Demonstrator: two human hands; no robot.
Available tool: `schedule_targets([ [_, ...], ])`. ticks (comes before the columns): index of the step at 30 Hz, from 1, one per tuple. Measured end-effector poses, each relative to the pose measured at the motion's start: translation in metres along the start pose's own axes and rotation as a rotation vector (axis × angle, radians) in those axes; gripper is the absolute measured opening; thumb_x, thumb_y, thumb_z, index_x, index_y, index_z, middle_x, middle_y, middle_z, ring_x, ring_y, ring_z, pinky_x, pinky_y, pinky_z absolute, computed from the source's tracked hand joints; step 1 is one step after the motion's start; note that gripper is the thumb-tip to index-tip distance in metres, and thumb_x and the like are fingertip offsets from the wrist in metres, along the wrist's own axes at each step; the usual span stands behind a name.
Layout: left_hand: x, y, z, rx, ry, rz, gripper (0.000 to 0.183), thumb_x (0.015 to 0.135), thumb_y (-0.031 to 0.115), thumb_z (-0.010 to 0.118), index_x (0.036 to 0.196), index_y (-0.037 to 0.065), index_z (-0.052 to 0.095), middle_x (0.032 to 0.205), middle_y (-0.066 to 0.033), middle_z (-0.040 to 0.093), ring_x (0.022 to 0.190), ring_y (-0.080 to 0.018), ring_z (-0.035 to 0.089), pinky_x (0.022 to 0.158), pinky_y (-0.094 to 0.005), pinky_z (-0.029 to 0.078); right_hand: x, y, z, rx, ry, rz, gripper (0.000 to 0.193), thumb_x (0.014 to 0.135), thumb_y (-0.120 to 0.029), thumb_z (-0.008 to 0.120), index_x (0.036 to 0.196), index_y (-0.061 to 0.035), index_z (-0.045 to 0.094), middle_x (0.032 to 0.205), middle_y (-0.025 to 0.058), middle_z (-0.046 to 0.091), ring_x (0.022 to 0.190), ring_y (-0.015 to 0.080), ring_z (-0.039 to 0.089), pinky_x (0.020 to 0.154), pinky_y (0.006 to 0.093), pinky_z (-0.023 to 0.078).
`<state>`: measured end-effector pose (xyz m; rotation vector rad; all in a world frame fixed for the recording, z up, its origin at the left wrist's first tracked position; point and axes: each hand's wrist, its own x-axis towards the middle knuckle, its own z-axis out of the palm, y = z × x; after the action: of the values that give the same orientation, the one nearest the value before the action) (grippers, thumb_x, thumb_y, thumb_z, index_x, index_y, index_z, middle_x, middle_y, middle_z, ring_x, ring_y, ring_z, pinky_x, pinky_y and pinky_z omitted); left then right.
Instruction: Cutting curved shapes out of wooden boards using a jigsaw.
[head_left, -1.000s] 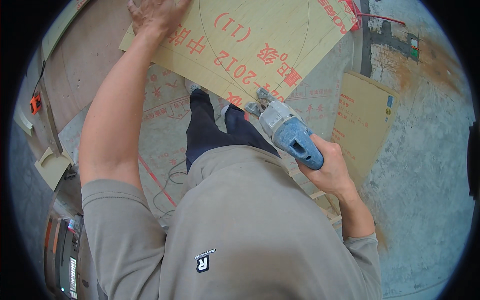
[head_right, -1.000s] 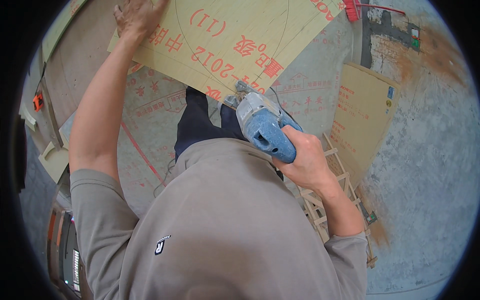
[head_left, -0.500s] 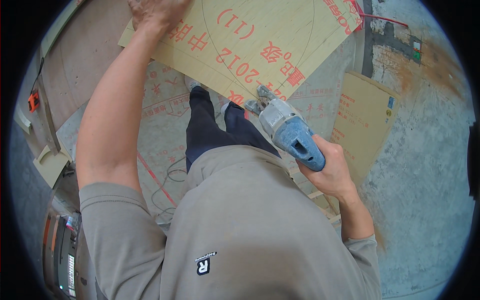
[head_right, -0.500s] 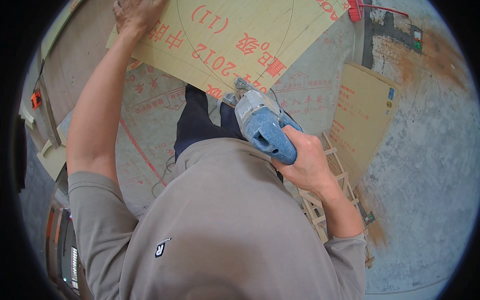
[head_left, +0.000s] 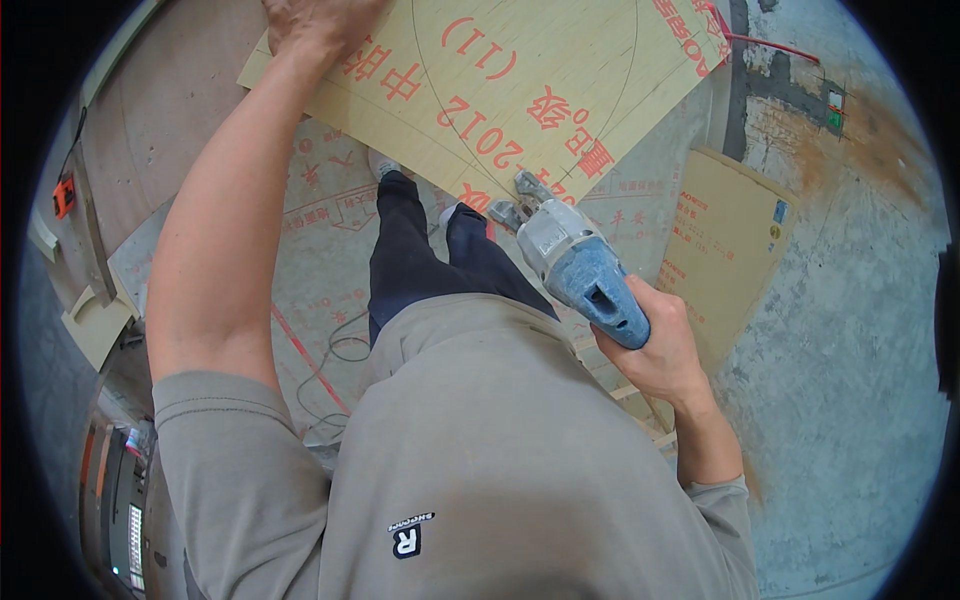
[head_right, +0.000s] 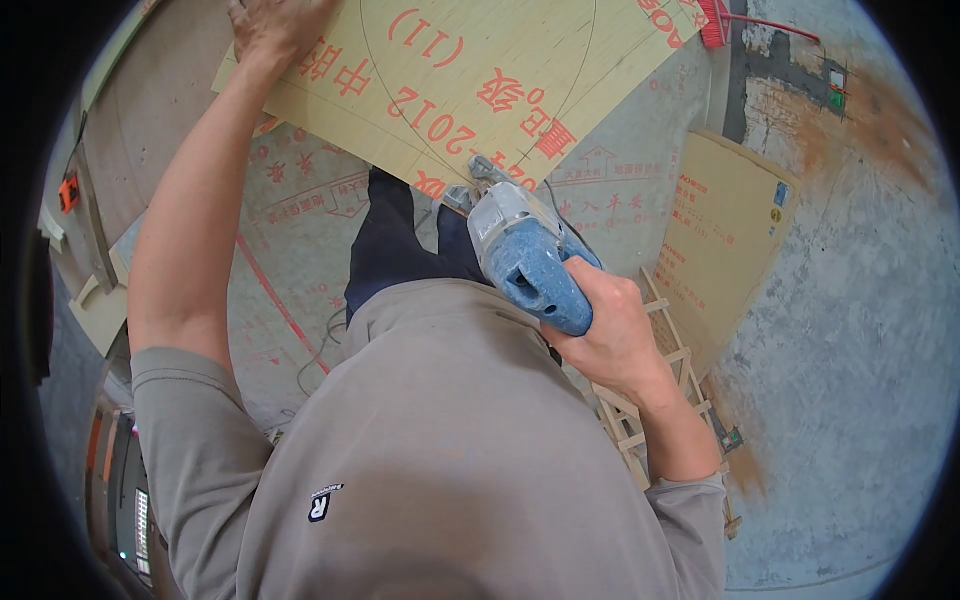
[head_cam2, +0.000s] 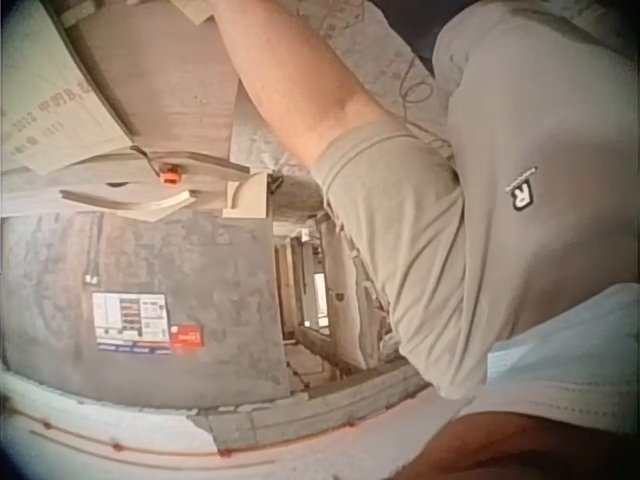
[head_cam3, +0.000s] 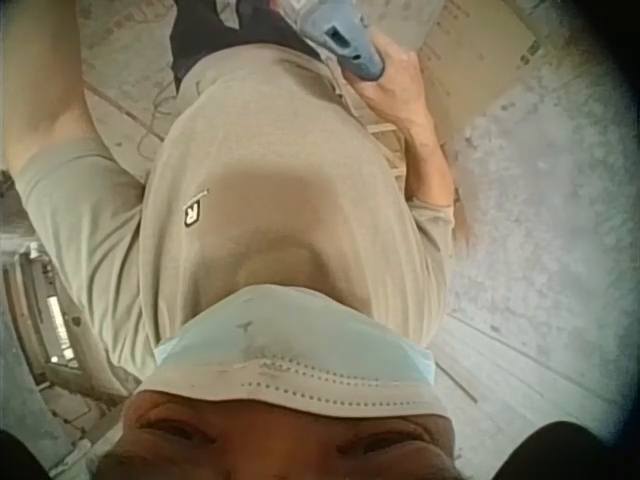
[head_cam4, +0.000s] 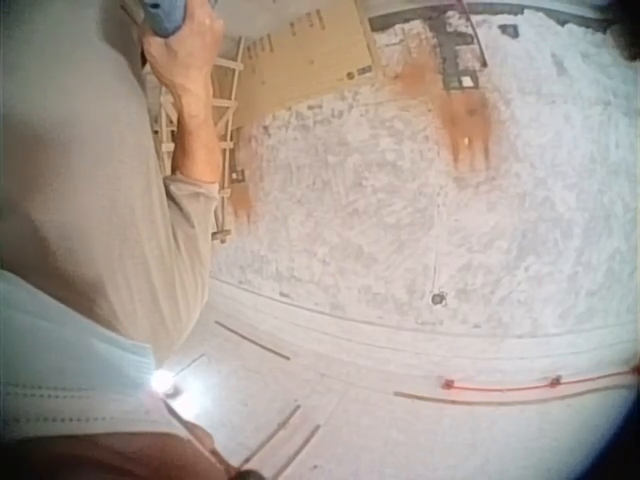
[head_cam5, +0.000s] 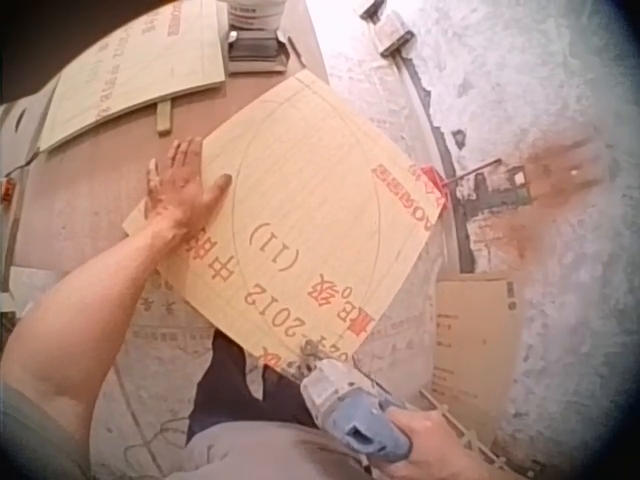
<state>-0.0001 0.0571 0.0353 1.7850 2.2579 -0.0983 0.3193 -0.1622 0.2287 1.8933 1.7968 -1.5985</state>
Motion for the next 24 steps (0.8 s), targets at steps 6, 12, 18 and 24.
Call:
schedule_targets([
  [6,-0.001,0.0,-0.002,-0.009,0.005,0.015,0.09,0.098,0.061,0.052,0.164,0.006,0.023,0.171,-0.0126,0.027,0.16,-0.0267,0.019,0.129,-0.0546,0.01,0.001,-0.002,0.0,0.003,0.004,0.018,0.021,0.08,-0.002,0.076,0.097,-0.0015,0.064,0.082,0.0144,0.067,0.071,0.0299,0.067,0.07,0.0362,0.053],
  [12,-0.001,0.0,-0.002,-0.002,-0.005,-0.007,0.09,0.098,0.061,0.05,0.164,0.006,0.022,0.171,-0.0122,0.026,0.16,-0.0265,0.018,0.13,-0.0535,0.009,0.002,-0.005,0.0,0.01,0.0,0.024,0.021,0.079,-0.002,0.076,0.096,-0.0012,0.064,0.082,0.0137,0.067,0.071,0.0271,0.067,0.07,0.0356,0.053],
  [18,-0.002,0.002,-0.003,-0.002,-0.014,-0.003,0.09,0.098,0.06,0.05,0.164,0.007,0.022,0.171,-0.0119,0.026,0.161,-0.0266,0.018,0.13,-0.0532,0.009,0.002,-0.005,0.001,0.014,0.007,0.02,0.021,0.079,-0.002,0.076,0.097,-0.0011,0.064,0.081,0.0134,0.067,0.07,0.0264,0.067,0.07,0.035,0.053],
  [24,-0.005,0.003,-0.005,-0.017,-0.009,0.002,0.09,0.098,0.06,0.052,0.164,0.007,0.022,0.171,-0.0119,0.026,0.16,-0.0263,0.018,0.13,-0.0531,0.009,0.002,-0.005,0.002,0.017,0.007,0.016,0.022,0.079,-0.002,0.076,0.096,-0.001,0.063,0.081,0.0133,0.067,0.07,0.0262,0.066,0.07,0.0349,0.052],
])
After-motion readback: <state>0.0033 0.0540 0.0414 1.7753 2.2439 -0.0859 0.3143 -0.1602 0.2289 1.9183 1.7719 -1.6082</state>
